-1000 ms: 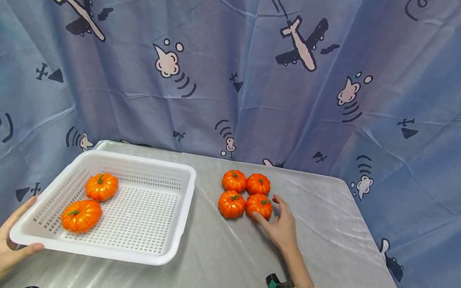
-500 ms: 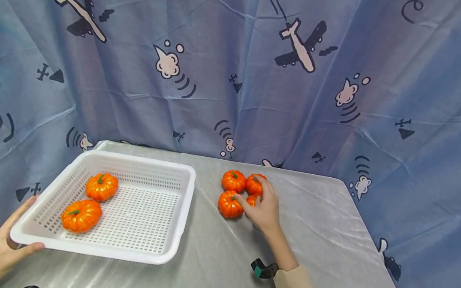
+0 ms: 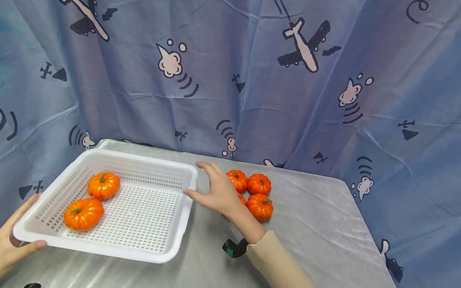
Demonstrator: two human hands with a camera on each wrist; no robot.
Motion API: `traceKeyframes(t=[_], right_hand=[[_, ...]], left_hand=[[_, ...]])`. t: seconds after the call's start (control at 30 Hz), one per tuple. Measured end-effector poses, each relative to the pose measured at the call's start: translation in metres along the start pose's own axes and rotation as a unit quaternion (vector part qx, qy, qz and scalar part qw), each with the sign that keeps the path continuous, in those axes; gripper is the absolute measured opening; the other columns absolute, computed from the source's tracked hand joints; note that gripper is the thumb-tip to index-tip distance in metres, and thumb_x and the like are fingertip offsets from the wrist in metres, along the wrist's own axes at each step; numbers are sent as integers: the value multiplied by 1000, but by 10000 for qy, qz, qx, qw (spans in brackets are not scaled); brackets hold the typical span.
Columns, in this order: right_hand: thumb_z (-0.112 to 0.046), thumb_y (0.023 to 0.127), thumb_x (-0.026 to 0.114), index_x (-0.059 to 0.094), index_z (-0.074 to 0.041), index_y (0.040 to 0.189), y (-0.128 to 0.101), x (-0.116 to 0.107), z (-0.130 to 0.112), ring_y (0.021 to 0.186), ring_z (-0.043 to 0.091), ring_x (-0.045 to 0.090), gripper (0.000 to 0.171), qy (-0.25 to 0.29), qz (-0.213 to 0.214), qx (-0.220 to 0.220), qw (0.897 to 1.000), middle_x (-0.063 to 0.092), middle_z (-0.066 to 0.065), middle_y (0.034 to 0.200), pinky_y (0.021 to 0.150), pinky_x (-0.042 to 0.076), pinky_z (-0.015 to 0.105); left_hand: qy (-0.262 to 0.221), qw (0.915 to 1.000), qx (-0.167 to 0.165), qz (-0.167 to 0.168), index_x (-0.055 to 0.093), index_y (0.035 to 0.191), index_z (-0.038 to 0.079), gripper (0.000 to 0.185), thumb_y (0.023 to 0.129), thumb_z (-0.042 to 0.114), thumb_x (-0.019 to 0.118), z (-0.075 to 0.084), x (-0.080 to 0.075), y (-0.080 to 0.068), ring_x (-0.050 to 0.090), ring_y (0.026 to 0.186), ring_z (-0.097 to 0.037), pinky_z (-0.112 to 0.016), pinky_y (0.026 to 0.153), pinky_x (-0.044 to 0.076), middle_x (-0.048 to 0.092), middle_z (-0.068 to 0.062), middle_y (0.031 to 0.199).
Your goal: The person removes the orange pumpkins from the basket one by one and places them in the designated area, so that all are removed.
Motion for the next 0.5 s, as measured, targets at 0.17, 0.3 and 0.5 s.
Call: traceKeyframes(t=[0.17,0.3,0.5], right_hand=[[-42,83,88,62,-7,142,15,14,-26,103,25,69,74,-263,-458,-349,9980,64,7,142,84,59,37],[-45,84,87,60,-8,144,31,26,-44,123,30,67,76,-473,-797,-528,9943,63,6,143,96,59,45],[-47,86,85,58,-9,147,56,43,-67,127,25,64,77,-392,-1169,-529,9910,61,5,146,103,55,42]], left_hand=[[-31,9999,-55,-100,24,170,8,124,66,-27,81,0,4,0,47,125,12,-3,94,36,34,20,166],[-1,9999,-121,-5,25,169,10,125,64,-28,81,0,2,1,48,123,12,-2,93,37,37,22,164],[-42,9999,-108,78,27,169,9,127,61,-30,81,-1,-2,0,52,119,12,-2,93,38,40,24,161]])
Point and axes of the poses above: each hand's wrist, its own y-axis towards the middle knuckle, its own x-axis out of the palm, z = x × y, the point moved 7 cm from there along y, towards the middle knuckle
